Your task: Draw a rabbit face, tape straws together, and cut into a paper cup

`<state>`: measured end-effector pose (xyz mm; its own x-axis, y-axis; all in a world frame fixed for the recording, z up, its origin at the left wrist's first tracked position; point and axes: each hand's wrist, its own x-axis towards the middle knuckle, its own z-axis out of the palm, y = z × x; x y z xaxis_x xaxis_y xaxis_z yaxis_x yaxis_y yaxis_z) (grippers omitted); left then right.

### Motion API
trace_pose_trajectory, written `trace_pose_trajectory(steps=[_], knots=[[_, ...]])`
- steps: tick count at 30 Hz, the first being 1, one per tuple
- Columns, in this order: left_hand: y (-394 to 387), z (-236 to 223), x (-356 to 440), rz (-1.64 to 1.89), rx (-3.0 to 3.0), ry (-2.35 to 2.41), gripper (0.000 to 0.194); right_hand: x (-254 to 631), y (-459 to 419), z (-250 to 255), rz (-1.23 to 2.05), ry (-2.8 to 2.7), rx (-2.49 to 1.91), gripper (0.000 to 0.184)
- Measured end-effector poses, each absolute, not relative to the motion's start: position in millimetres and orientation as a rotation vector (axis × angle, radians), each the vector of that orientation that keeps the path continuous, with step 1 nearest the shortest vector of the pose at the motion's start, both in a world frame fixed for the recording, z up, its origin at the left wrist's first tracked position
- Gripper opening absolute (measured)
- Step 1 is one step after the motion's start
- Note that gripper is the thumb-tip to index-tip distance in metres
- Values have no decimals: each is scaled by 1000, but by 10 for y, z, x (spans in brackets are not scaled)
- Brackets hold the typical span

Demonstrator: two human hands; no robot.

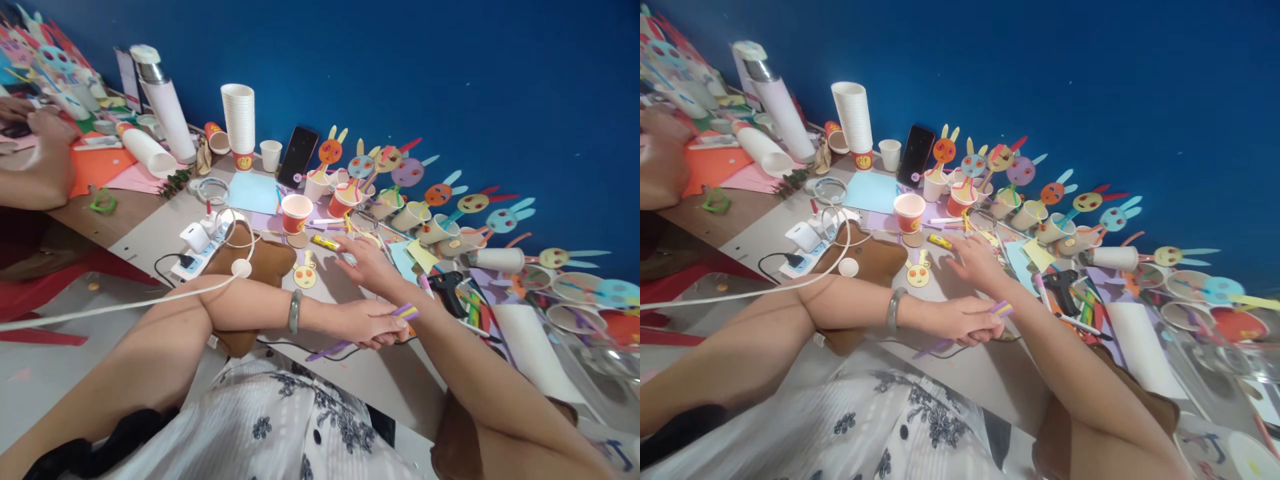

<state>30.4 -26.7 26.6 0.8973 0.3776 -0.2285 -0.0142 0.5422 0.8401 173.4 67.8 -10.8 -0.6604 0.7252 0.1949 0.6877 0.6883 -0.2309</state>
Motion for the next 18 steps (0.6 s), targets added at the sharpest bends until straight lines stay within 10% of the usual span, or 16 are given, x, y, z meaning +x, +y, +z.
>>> trace_pose_trajectory(steps=[6,11,18], knots=[[-236,231,279,192,924,292,35,1061,1023,-109,354,-2498,-1199,67],[-165,139,306,125,873,126,32,760,1304,-70,346,-2461,-1313,31],[-47,217,243,-27,836,-132,43,347,1601,197,192,-2366,-1258,31]])
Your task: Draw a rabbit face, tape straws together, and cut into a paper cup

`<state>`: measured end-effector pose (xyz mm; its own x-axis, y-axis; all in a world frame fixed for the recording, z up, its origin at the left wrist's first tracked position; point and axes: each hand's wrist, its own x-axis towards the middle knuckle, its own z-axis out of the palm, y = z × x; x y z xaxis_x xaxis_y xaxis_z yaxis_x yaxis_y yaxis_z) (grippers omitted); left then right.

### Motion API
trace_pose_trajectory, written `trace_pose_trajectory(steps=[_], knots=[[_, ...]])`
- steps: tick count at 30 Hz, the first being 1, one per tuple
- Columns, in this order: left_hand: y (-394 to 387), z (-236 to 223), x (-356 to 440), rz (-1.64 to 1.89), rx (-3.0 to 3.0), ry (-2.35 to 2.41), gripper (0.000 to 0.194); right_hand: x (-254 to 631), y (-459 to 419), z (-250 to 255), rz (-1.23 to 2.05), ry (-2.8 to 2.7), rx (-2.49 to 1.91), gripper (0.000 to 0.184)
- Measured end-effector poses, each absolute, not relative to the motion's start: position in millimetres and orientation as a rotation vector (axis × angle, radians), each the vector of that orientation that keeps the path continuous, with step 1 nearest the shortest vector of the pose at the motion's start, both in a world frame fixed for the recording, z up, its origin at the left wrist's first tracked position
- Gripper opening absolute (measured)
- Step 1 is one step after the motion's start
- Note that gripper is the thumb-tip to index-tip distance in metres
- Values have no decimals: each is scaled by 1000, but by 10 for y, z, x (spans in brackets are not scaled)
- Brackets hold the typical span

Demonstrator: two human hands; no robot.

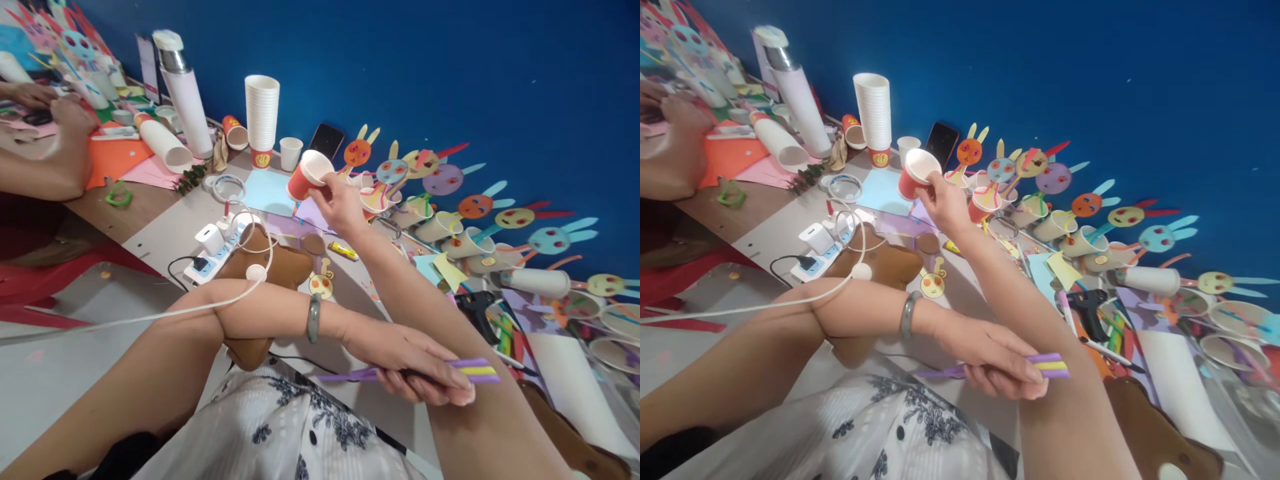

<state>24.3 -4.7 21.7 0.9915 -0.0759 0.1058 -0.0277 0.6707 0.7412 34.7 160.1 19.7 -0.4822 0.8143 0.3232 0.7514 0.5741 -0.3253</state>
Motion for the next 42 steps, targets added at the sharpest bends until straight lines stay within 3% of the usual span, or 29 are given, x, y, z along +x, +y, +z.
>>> trace_pose_trajectory(steps=[6,11,14,19,24,34,39,42], knots=[[77,258,210,-93,762,-162,43,-186,1884,-40,232,-2531,-1322,28],[139,216,243,-98,753,-238,39,-42,1953,9,338,-2383,-1186,56],[98,197,257,-154,790,-249,36,355,1818,269,247,-2274,-1125,59],[1,189,215,-191,879,-215,28,1250,1338,625,-33,-2215,-1185,43],[-70,176,181,-186,1021,-165,24,2127,713,610,-200,-2218,-1456,28],[-208,68,184,-266,1299,-157,32,3511,-534,208,-571,-2110,-1654,27],[-184,126,167,-221,1400,-50,30,3624,-1178,23,-349,-2056,-1982,29],[-177,171,173,-214,1446,64,31,3529,-1501,-64,-366,-2033,-2272,47]])
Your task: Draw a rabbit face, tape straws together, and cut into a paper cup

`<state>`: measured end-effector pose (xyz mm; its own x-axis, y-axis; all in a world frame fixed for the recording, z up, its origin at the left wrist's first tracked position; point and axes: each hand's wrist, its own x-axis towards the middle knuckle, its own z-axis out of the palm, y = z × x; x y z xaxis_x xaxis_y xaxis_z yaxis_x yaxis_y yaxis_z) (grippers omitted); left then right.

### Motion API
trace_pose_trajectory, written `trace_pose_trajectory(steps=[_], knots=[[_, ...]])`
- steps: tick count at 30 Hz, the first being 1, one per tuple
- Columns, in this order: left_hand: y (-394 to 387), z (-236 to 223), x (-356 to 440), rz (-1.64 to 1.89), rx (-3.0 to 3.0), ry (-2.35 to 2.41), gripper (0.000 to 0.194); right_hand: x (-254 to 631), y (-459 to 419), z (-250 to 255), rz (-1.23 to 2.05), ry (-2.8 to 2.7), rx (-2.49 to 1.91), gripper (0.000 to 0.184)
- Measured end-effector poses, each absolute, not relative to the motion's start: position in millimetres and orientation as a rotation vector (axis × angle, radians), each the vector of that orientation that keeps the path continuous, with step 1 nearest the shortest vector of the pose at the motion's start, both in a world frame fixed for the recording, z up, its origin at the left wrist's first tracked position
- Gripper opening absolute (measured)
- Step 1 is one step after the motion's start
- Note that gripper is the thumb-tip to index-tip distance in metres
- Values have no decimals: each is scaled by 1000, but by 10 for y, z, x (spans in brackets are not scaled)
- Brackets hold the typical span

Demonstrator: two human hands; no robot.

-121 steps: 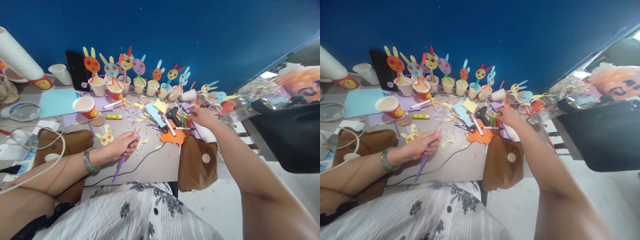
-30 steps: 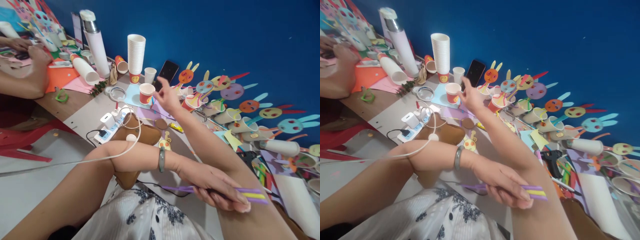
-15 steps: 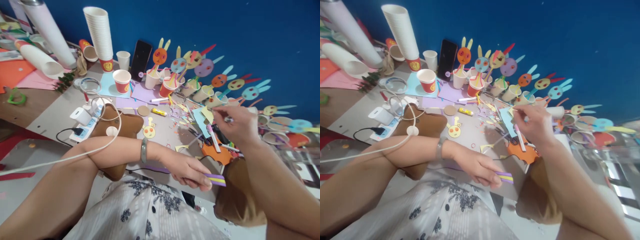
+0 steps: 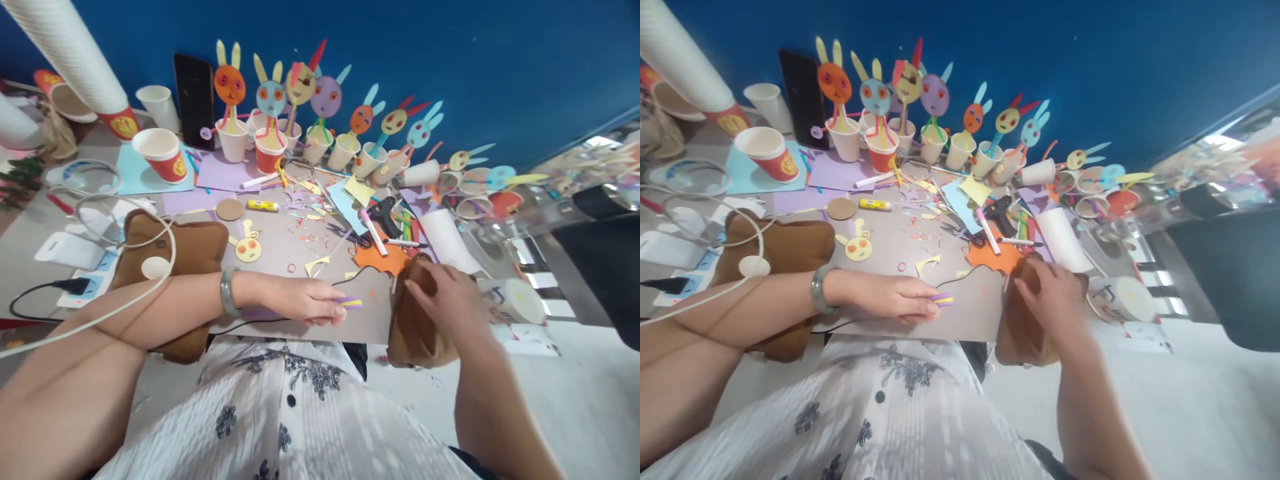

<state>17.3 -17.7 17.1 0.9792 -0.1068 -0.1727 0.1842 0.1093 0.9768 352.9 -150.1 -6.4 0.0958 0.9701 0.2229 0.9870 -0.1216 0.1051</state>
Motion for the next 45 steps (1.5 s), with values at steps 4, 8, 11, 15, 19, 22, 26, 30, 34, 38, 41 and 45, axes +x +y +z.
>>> trace_pose_trajectory(steps=[4,8,11,15,19,22,26,30,34,38,41,45], knots=[[-196,167,204,-219,1436,178,29,3445,-1685,-113,-274,-2104,-2256,49],[-222,102,239,-236,1408,234,28,3424,-1432,-80,-132,-2136,-2175,38],[-236,74,249,-230,1382,257,27,3339,-992,-61,-58,-2226,-2136,34],[-244,120,236,-211,1397,265,28,3070,-335,-110,-45,-2264,-2250,36],[-233,180,218,-195,1396,232,30,2829,142,-157,-152,-2222,-2492,41],[-213,210,212,-201,1390,247,28,2825,333,-90,-157,-2205,-2537,30],[-176,251,210,-203,1419,267,25,2971,400,73,-133,-2063,-2503,26],[-147,271,209,-207,1417,264,26,2997,321,98,-109,-2009,-2431,24],[-147,264,208,-205,1414,269,24,2918,298,1,189,-2028,-2205,30],[-162,227,220,-186,1397,295,26,2947,528,-73,192,-2022,-2119,38],[-158,179,235,-158,1372,296,27,2983,765,-128,27,-2095,-2238,36],[-136,132,257,-98,1342,271,29,2962,962,-187,80,-2180,-2235,26]])
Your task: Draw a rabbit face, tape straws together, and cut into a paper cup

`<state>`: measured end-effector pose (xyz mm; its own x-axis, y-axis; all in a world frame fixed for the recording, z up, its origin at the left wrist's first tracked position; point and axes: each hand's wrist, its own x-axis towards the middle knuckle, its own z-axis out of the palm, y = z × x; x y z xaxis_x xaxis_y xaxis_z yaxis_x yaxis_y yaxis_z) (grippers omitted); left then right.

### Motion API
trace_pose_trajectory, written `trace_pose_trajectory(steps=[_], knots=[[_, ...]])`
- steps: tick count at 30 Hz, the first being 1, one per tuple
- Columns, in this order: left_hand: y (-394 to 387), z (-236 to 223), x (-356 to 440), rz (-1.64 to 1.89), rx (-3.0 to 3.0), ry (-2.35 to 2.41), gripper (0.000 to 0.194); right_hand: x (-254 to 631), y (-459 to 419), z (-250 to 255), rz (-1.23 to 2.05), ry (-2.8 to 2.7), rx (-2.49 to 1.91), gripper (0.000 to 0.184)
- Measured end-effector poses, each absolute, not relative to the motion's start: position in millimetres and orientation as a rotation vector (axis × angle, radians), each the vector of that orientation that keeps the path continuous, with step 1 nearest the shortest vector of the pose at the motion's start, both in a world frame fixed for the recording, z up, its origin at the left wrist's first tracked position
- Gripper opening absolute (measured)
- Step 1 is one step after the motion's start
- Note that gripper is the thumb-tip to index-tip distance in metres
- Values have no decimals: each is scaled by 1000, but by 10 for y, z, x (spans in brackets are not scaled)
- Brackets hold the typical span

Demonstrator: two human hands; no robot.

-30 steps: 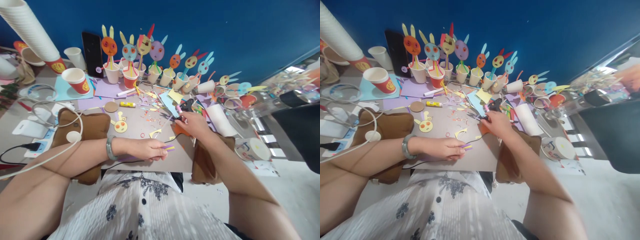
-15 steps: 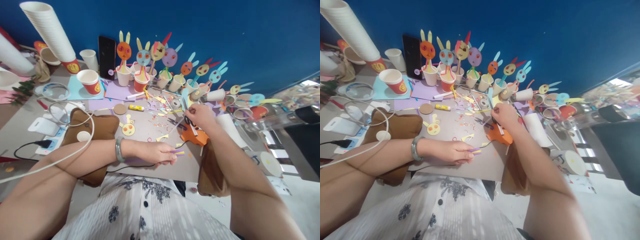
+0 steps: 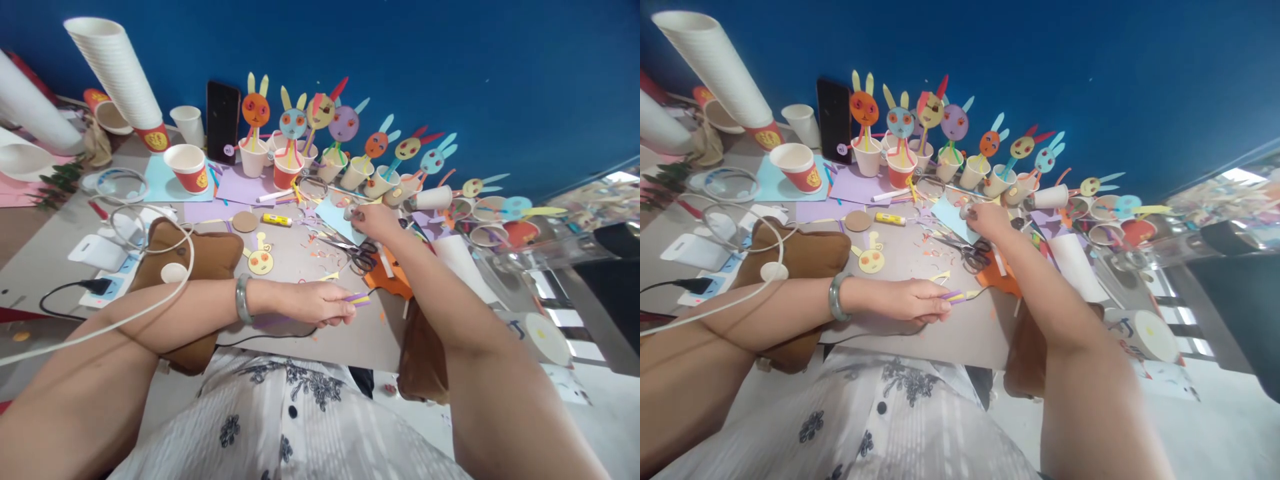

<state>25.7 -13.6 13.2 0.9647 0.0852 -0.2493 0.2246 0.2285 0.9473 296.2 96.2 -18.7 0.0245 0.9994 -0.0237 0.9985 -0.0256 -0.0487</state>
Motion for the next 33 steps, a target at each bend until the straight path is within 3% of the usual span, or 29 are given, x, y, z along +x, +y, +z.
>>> trace_pose_trajectory(steps=[5,7,11,14,27,33], knots=[[-128,136,278,2,1228,349,30,2979,1014,-68,181,-2049,-2147,19],[-125,127,284,55,1176,379,28,2988,974,24,412,-1767,-1968,25],[-95,81,304,155,1098,408,27,2886,756,173,953,-1263,-1418,57],[-44,77,322,215,1082,471,27,2717,534,207,1124,-1171,-1293,59],[185,285,289,689,1000,748,26,2296,-75,5,731,-1450,-1346,41],[134,309,237,656,1175,704,24,2224,-168,0,1006,-1367,-1282,42]])
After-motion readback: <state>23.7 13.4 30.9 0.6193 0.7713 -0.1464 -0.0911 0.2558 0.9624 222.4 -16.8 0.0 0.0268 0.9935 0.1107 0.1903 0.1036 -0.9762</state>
